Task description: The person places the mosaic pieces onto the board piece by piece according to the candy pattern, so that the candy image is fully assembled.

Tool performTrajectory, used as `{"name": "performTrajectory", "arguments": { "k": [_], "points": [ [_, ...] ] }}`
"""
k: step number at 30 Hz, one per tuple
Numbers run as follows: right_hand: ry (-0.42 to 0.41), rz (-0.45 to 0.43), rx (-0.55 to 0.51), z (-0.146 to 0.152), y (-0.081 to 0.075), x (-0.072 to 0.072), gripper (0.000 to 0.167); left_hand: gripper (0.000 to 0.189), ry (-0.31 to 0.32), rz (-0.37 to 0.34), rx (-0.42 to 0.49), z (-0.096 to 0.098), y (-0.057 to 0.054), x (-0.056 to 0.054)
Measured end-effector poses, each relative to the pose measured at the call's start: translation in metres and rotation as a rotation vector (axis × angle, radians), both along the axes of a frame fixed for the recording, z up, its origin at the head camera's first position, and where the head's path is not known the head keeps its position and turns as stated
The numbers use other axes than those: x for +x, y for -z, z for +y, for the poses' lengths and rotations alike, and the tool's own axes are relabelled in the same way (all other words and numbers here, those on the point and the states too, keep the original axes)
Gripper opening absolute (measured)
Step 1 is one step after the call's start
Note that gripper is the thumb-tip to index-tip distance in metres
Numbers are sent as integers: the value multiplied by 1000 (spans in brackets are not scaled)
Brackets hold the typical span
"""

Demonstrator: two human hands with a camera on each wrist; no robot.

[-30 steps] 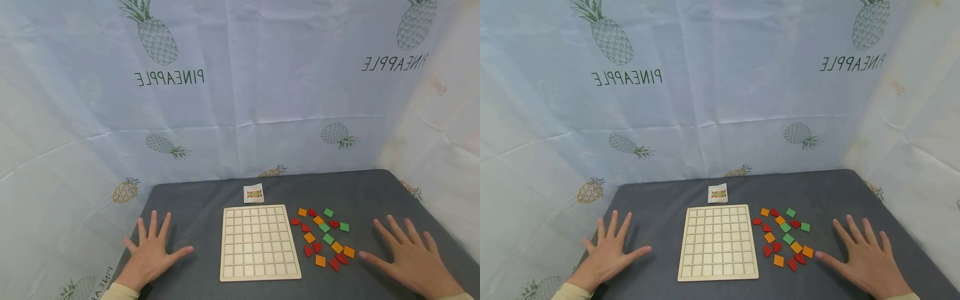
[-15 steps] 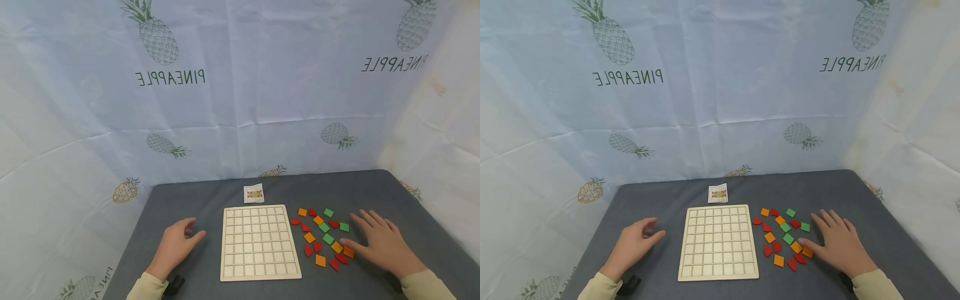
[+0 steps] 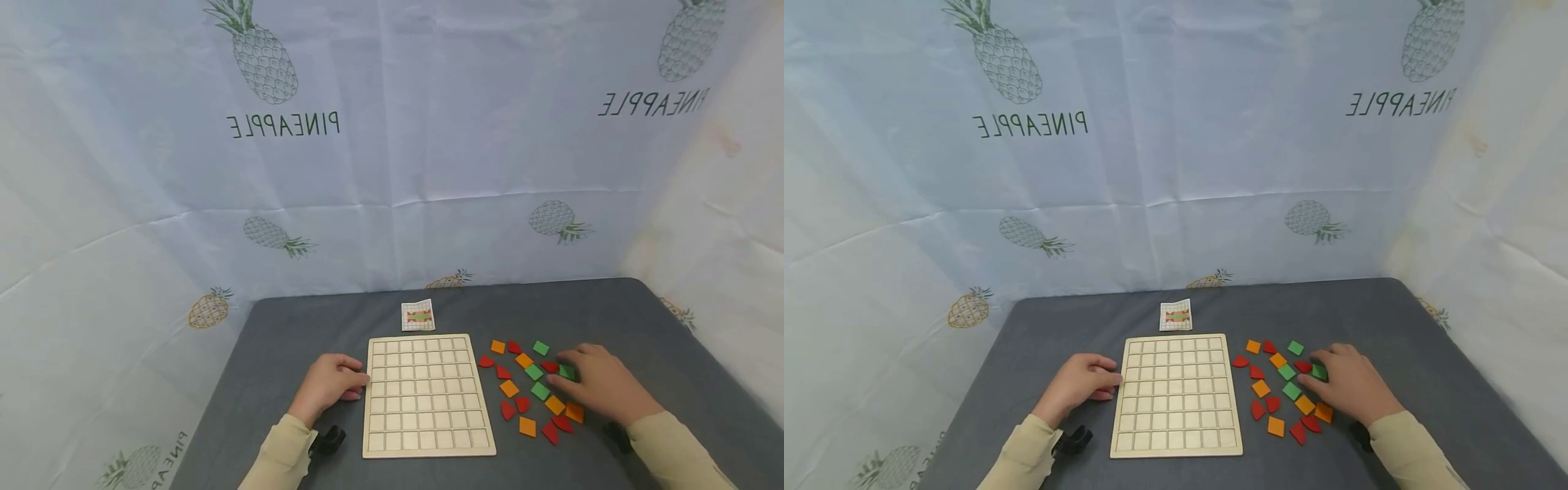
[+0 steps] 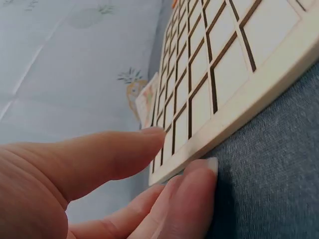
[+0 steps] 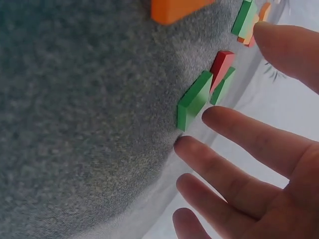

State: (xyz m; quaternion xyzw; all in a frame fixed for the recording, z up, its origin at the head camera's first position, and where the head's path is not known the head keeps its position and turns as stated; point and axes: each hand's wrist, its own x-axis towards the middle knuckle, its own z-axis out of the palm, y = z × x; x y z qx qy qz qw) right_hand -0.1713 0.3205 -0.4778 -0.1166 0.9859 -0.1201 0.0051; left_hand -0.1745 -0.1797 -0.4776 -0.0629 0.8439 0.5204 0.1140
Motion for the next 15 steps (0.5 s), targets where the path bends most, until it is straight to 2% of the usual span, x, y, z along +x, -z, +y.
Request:
{"name": "performTrajectory", "arguments": {
  "k": [4, 9, 15],
  "points": [
    [-2, -25, 0, 0, -1, -5, 48, 35, 9, -46, 22, 4, 2, -5],
    [-24, -45, -23, -1, -5, -10, 44, 23, 11, -58, -22, 5, 4, -8],
    [-28, -39, -19, -2, -7, -14, 33, 25, 15, -88, -20, 4, 6, -11]
  ]
}}
